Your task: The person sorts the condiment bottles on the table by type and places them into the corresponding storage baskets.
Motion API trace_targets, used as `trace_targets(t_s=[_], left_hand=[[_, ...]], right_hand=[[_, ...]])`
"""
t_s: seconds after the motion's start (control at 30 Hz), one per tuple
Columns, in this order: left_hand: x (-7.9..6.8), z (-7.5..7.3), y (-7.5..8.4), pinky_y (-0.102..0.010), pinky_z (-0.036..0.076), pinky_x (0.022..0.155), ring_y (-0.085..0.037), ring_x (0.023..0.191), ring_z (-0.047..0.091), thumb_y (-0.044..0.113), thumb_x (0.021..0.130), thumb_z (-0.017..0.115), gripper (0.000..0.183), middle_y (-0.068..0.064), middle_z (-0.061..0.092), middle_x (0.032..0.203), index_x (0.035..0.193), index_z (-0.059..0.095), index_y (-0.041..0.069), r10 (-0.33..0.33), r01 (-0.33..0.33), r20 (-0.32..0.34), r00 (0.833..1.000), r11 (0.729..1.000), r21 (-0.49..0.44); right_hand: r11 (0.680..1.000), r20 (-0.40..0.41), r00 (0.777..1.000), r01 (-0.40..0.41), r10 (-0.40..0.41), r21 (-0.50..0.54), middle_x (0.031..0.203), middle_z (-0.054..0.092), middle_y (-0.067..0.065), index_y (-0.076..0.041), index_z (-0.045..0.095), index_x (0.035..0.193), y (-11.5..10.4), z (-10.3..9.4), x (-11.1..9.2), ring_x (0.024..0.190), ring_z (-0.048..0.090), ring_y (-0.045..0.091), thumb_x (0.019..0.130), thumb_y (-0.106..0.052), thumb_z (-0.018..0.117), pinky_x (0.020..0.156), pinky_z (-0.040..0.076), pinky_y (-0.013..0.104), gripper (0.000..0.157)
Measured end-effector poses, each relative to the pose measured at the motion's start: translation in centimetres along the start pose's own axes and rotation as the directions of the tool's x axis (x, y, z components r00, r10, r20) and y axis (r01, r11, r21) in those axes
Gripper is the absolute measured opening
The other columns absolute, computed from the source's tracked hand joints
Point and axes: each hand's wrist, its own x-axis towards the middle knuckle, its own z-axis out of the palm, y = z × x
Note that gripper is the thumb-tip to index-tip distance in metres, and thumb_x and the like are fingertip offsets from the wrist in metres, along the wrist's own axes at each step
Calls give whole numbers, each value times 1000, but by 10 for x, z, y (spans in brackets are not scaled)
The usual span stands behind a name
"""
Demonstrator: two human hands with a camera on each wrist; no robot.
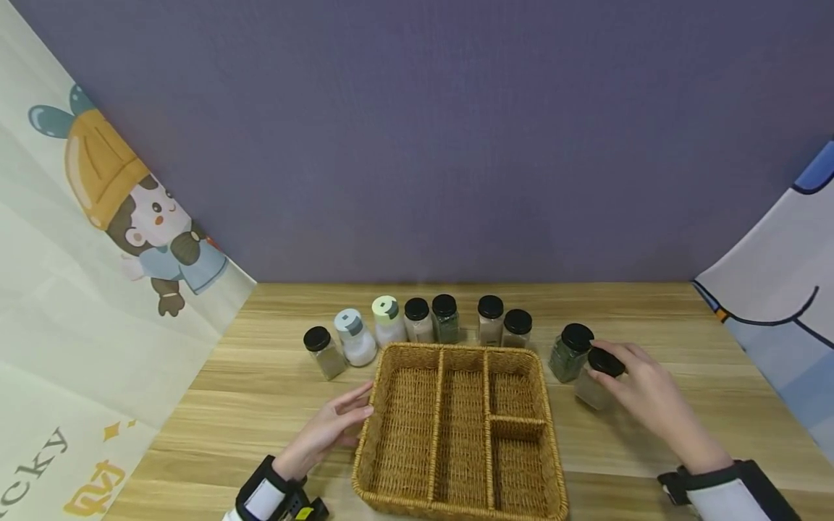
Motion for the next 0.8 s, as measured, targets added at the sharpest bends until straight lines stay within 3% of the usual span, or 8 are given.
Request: trace_targets(t_s=[0.1,0.2,0.27,0.37,0.5,0.67,0.8], left_hand=[[0,-1,0,-49,49,76,-39,113,45,25,82,62,66,-26,30,136,138,30,10,-4,4,0,1000,1000,2],[0,-1,1,-49,49,76,-39,113,44,26,82,62,66,-26,30,136,137,31,10,-8,8,-1,1000,1000,9],[0,-1,1,-48,50,76,-39,113,44,26,81,62,66,-26,29,136,137,31,10,-10,10,-1,1000,1000,13],[0,-1,1,-48,50,75,-40,114,44,26,82,62,66,-26,29,136,137,31,10,-9,9,2,1000,1000,20],[1,0,1,-48,50,76,-40,115,42,25,83,61,65,-26,28,137,138,30,10,-14,14,8,1000,1000,0],[1,0,2,-48,50,76,-39,115,42,24,84,60,64,-26,29,137,138,29,10,-21,21,4,1000,1000,-7],[0,0,1,-48,50,75,-40,115,43,23,85,59,63,-26,29,136,138,29,10,-14,14,4,1000,1000,0]], right_hand=[[1000,12,1000,7,-7,10,104,55,27,6,54,110,-5,-4,3,85,53,43,68,-9,73,65,45,54,48],[998,-10,998,67,-67,0,102,57,24,5,56,108,-7,-7,8,70,57,28,65,-7,75,58,50,33,49],[994,-21,994,107,-107,-11,101,58,23,4,57,107,-9,-9,11,62,55,18,63,-6,76,51,46,20,49],[989,-35,988,148,-149,-22,99,59,22,4,58,105,-12,-13,16,55,49,9,59,-5,77,44,38,14,50],[989,-26,989,143,-144,-22,98,60,20,2,59,106,-17,-17,21,66,55,19,59,-6,77,46,43,20,51],[991,-14,991,136,-136,-9,101,61,17,-2,59,109,-23,-22,29,87,55,23,59,-4,78,61,51,25,53],[994,1,994,109,-109,21,104,61,14,-9,60,112,-28,-26,34,98,48,-3,61,-5,77,69,49,16,54]])
